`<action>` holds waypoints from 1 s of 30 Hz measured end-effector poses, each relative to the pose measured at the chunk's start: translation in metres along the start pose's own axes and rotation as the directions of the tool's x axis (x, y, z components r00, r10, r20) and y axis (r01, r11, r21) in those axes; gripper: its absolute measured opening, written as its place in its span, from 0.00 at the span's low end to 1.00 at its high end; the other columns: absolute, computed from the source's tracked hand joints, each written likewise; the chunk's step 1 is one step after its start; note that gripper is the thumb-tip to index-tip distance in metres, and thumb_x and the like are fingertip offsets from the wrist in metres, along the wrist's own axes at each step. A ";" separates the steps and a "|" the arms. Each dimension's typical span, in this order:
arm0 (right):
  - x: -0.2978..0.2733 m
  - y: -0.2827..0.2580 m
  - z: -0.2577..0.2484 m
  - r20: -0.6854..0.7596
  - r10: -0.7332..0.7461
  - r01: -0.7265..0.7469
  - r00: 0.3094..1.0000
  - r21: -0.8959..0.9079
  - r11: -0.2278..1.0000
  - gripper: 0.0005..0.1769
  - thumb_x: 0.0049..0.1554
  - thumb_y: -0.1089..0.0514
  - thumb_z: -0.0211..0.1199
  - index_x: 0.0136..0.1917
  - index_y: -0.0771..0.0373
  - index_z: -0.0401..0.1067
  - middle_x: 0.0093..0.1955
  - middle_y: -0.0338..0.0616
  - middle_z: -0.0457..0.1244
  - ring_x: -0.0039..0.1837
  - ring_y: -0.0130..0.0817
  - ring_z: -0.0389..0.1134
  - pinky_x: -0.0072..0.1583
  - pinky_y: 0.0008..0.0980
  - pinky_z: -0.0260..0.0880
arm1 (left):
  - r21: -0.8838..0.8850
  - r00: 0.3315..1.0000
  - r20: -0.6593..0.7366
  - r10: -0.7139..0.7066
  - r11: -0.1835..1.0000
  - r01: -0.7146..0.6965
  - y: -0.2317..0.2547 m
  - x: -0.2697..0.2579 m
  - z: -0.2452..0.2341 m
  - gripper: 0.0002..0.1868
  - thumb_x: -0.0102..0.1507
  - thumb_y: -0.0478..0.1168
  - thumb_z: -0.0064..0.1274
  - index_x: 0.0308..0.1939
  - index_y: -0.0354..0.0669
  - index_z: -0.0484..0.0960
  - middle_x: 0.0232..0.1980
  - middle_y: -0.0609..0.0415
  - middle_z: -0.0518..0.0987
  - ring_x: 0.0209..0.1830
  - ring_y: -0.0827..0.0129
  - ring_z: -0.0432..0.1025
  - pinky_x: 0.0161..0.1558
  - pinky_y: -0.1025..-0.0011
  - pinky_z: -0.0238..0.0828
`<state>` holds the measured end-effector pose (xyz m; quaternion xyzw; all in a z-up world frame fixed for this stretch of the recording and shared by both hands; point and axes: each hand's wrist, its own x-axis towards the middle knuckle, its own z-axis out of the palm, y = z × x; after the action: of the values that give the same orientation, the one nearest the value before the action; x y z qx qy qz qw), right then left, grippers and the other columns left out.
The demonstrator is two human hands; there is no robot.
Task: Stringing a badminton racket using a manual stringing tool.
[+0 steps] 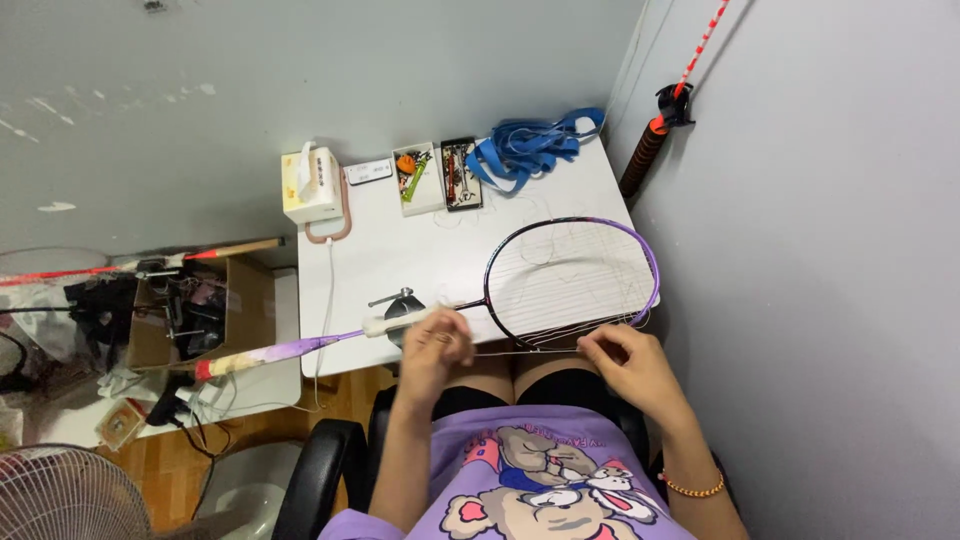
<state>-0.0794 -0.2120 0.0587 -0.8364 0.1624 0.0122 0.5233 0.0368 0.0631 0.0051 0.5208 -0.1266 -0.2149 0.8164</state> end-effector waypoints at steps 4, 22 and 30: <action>0.001 -0.012 -0.009 0.003 0.041 -0.041 0.999 -0.036 0.998 0.12 0.57 0.54 0.67 0.43 0.66 0.79 0.37 0.40 0.69 0.35 0.24 0.66 0.39 0.28 0.67 | -0.042 0.987 -0.086 0.132 0.990 -0.136 0.019 -0.004 -0.031 0.19 0.73 0.51 0.44 0.38 0.40 0.80 0.20 0.65 0.62 0.17 0.79 0.56 0.21 0.76 0.52; -0.007 -0.009 0.016 0.129 -0.359 0.110 0.925 0.811 0.574 0.17 0.66 0.49 0.62 0.41 0.62 0.70 0.37 0.36 0.62 0.40 0.24 0.60 0.45 0.26 0.64 | 0.706 0.897 0.211 -0.389 0.695 0.135 0.033 0.010 0.087 0.22 0.60 0.39 0.60 0.58 0.45 0.79 0.22 0.52 0.72 0.21 0.74 0.64 0.25 0.73 0.62; -0.003 -0.053 -0.007 -0.003 -0.263 0.245 0.965 0.372 0.895 0.16 0.59 0.54 0.64 0.56 0.66 0.73 0.51 0.38 0.66 0.47 0.26 0.65 0.48 0.27 0.67 | 0.517 0.984 0.177 0.028 0.848 -0.117 -0.005 0.027 0.043 0.11 0.58 0.22 0.40 0.38 0.34 0.77 0.35 0.52 0.79 0.32 0.69 0.73 0.35 0.72 0.72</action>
<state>-0.0681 -0.1960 0.1079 -0.7364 0.0387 -0.0674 0.6721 0.0404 0.0141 0.0189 0.6994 -0.2663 -0.1829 0.6375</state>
